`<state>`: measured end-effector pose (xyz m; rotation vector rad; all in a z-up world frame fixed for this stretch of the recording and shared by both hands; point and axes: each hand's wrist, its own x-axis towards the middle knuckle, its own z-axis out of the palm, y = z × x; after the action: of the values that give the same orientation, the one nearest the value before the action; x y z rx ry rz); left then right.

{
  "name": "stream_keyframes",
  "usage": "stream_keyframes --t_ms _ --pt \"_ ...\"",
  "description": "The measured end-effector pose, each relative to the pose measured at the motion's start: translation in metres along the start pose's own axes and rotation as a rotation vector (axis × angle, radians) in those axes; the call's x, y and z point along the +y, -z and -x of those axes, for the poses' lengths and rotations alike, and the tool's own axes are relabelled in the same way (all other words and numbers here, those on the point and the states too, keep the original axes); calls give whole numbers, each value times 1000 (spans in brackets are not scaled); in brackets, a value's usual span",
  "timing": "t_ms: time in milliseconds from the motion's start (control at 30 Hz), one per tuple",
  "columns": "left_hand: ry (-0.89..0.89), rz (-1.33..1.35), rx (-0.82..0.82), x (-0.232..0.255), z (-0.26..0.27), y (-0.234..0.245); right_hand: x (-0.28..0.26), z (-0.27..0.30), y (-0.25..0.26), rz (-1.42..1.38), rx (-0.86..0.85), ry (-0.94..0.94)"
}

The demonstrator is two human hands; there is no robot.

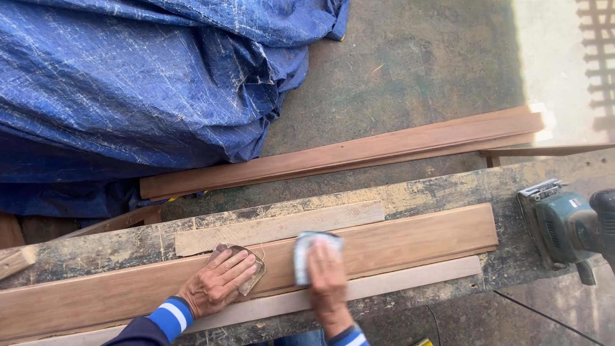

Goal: Manually sanding wooden planks using a piece of sandpaper on a workbench.

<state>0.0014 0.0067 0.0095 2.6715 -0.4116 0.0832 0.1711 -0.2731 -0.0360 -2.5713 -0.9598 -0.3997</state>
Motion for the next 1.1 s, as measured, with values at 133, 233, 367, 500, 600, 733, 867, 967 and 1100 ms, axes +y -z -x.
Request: stream_keyframes --t_ms 133,233,367,500,600,733,867,967,1100 --pt "25 23 -36 0 0 4 26 -15 16 -155 -142 163" --pt "24 43 -37 1 -1 4 109 -22 29 -103 -54 55" --pt "30 55 -27 1 1 5 124 -32 25 74 5 -271" --pt "23 47 -27 1 -1 6 0 -9 2 -80 -33 -49" --pt "-5 36 -42 0 -2 9 8 -14 4 -228 -152 142" --pt "10 44 -36 3 -4 5 149 -19 20 -54 -36 41" --pt "27 44 -27 1 -2 6 217 -26 39 176 29 -227" --pt "17 25 -9 3 -1 3 127 -23 12 -7 -86 -332" --pt "20 -8 -38 8 -4 0 14 -2 34 -197 -34 83"
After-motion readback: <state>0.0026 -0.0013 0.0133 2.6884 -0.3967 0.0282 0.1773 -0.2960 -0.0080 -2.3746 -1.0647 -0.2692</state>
